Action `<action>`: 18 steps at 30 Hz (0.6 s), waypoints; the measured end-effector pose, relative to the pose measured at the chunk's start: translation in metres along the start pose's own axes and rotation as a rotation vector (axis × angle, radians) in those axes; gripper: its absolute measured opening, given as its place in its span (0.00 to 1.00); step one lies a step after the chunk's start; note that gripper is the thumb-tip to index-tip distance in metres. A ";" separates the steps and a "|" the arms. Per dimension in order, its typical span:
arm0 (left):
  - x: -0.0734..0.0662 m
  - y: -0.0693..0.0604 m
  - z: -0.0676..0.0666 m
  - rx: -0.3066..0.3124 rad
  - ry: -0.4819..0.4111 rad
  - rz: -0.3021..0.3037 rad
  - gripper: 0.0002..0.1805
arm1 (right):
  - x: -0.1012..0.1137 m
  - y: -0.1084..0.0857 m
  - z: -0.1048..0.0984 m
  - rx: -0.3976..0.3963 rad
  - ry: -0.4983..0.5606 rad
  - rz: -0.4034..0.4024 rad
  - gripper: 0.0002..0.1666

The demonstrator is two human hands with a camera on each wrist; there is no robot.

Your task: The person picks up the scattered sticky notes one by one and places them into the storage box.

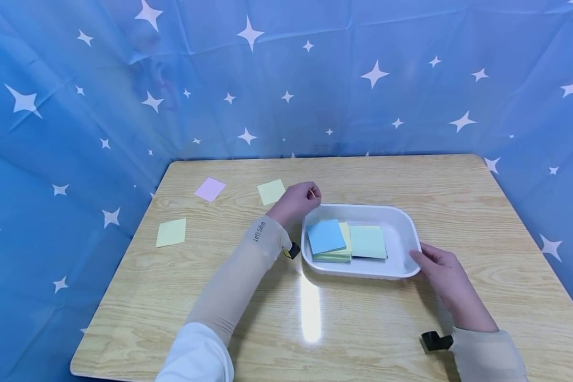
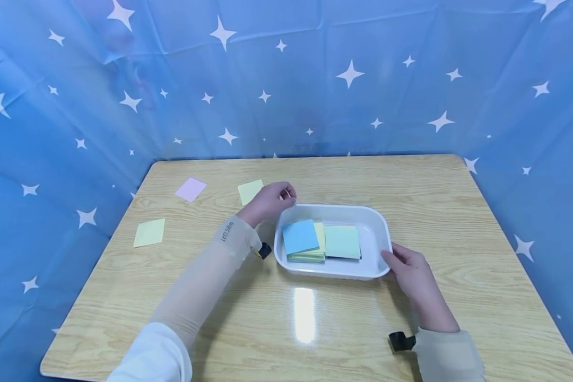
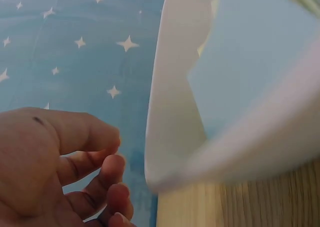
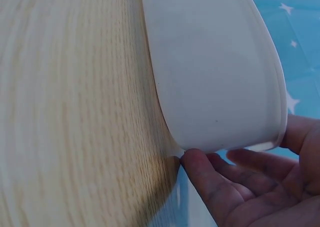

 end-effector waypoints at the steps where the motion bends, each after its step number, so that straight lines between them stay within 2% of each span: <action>1: 0.004 0.001 -0.002 -0.005 -0.010 -0.010 0.05 | 0.000 0.000 0.000 0.000 -0.001 -0.001 0.38; 8: 0.033 0.009 -0.016 -0.040 -0.032 -0.077 0.07 | 0.000 0.000 -0.001 -0.002 0.005 0.002 0.39; 18: 0.069 0.021 -0.032 -0.122 0.066 -0.137 0.08 | 0.001 -0.001 0.000 0.001 0.023 0.009 0.39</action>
Point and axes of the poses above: each hand's wrist, its own y-axis towards the middle knuckle, its own z-axis out of the palm, x = y × z, the point moved 7 cm from there along y, towards the middle knuckle, and after that the axes turned 8 degrees about -z, right-handed, at the moved point
